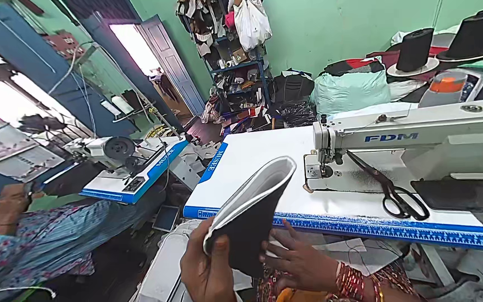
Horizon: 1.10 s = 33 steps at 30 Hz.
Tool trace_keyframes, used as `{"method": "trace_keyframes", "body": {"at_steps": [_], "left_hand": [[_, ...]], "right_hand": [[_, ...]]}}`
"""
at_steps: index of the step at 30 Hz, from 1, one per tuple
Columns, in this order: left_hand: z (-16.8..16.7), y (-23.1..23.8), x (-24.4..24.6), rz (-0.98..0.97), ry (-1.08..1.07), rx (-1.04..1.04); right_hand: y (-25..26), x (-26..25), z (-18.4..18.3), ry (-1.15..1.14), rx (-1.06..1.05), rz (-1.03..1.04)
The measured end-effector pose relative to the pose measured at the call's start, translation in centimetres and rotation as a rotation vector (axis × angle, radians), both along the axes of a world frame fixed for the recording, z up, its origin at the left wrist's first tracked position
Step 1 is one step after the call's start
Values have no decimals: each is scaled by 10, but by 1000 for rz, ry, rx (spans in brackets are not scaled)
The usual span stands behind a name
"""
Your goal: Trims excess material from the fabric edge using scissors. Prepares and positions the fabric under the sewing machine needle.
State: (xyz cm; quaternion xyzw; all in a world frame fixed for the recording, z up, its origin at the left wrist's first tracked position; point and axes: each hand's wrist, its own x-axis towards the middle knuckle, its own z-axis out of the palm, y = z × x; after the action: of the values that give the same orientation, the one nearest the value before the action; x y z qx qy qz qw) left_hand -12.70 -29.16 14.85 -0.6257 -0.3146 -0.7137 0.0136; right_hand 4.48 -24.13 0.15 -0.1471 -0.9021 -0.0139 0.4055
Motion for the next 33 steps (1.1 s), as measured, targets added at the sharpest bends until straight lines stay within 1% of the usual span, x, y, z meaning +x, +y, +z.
{"method": "trace_keyframes", "body": {"at_steps": [1, 2, 4, 5, 6, 7, 9, 10, 12, 13, 14, 16, 17, 19, 20, 23, 24, 25, 26, 27, 29, 30, 31, 33], "left_hand": [[-8, 2, -8, 10, 19, -23], [-20, 5, -14, 9, 27, -96], [-53, 7, -22, -49, 18, -350], [-71, 6, -23, -101, -4, -486], [-88, 4, -23, -154, -29, -609], [-102, 3, -21, -200, -65, -716], [-120, -1, -15, -257, -166, -859], [-123, -2, -12, -245, -202, -897], [-123, -1, -5, -145, -193, -910], [-126, 2, -3, -78, -136, -866], [-131, 6, 0, 12, -21, -770], [-139, 15, 2, 218, 347, -445], [-137, 19, 4, 290, 531, -330], [-132, 27, 17, 364, 784, -166], [-132, 29, 25, 357, 863, -145], [-136, 34, 39, 292, 933, -187], [-137, 36, 41, 247, 935, -228], [-139, 36, 40, 191, 910, -289], [-140, 35, 38, 139, 858, -352], [-141, 35, 35, 111, 793, -408], [-141, 35, 25, 103, 666, -489], [-141, 34, 20, 110, 616, -517], [-142, 32, 16, 114, 578, -544], [-144, 30, 14, 113, 529, -582]], "right_hand": [[0, 5, -8, 57, -198, 36], [1, 10, -9, 159, -426, 56], [6, 24, 5, 391, -813, 81], [9, 32, 16, 486, -942, 129], [12, 39, 24, 541, -1018, 192], [15, 46, 30, 553, -1050, 242], [20, 54, 31, 469, -1034, 274], [20, 55, 27, 433, -989, 262], [19, 52, 16, 413, -815, 192], [19, 49, 12, 421, -702, 132], [18, 46, 8, 433, -607, 71], [15, 39, 3, 469, -502, -1], [13, 36, 1, 476, -482, -18], [6, 31, 0, 454, -508, -21], [1, 29, 1, 425, -553, -12], [-1, 34, 1, 349, -746, 65], [1, 40, 0, 328, -784, 84], [1, 48, 0, 318, -786, 54], [0, 59, 0, 328, -749, -46], [2, 73, 0, 347, -686, -218], [14, 117, 4, 307, -560, -668], [23, 146, 12, 213, -602, -855], [32, 173, 22, 112, -690, -993], [52, 217, 41, -36, -920, -1167]]}}
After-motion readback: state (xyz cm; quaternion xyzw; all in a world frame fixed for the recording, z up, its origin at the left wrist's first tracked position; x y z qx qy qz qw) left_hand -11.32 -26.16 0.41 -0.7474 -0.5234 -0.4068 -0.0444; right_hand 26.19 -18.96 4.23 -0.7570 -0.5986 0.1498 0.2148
